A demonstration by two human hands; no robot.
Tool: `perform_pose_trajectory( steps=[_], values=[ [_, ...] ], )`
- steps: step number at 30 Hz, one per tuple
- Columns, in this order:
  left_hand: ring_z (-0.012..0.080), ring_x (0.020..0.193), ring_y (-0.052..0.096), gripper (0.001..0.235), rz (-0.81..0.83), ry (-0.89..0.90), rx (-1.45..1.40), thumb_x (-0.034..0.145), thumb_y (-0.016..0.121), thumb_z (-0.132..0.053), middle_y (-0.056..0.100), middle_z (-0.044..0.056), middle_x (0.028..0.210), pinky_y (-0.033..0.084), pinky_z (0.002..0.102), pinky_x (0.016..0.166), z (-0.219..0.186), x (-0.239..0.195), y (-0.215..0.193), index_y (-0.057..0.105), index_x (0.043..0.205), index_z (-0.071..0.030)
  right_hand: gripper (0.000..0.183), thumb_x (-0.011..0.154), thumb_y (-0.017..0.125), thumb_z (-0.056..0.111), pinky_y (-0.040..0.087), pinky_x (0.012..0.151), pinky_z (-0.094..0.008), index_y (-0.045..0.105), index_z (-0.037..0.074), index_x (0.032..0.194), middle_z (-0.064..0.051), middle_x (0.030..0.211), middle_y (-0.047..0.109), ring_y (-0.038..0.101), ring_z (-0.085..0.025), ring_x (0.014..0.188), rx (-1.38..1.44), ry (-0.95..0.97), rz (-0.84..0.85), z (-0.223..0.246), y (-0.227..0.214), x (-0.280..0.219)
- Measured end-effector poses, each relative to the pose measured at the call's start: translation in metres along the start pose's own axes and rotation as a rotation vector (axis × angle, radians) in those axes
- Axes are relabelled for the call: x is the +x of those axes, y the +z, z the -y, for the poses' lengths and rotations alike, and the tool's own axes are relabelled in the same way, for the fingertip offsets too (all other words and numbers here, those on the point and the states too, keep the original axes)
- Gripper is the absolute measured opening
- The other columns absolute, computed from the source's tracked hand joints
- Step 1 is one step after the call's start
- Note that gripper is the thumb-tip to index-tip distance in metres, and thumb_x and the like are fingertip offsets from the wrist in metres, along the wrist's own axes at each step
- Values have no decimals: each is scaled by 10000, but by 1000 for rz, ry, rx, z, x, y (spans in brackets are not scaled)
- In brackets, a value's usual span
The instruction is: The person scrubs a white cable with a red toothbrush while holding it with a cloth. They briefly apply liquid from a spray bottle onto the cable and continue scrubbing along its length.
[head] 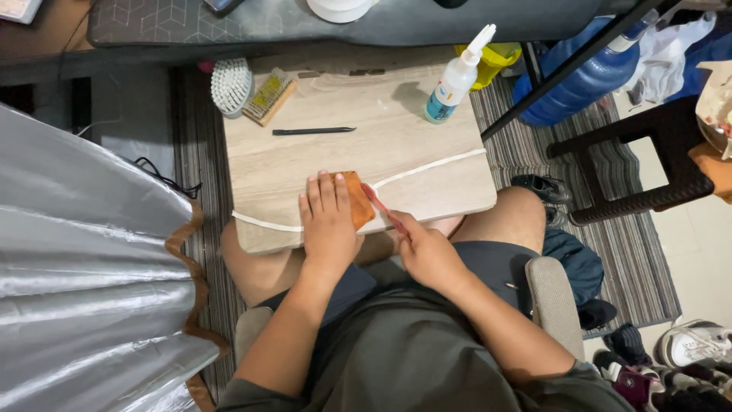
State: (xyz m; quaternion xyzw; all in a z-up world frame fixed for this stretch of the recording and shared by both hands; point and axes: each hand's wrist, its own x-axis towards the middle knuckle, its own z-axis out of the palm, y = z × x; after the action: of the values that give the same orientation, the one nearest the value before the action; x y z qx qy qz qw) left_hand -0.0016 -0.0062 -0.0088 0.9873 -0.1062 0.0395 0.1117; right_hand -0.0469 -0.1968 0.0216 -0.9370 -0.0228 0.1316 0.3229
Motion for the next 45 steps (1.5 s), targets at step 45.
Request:
perform_pose_trajectory(
  steps=[45],
  values=[
    [537,1494,162,1180,8,-34,62,589,838,-246,204,303,1630,167,691,1186,-2,0,10,256,1583,10,318,1013,471,312,579,718,-571,582,243,1303,-277,727,714,732,-477,790,-177,10,-173,-16,-14,0]
  ],
)
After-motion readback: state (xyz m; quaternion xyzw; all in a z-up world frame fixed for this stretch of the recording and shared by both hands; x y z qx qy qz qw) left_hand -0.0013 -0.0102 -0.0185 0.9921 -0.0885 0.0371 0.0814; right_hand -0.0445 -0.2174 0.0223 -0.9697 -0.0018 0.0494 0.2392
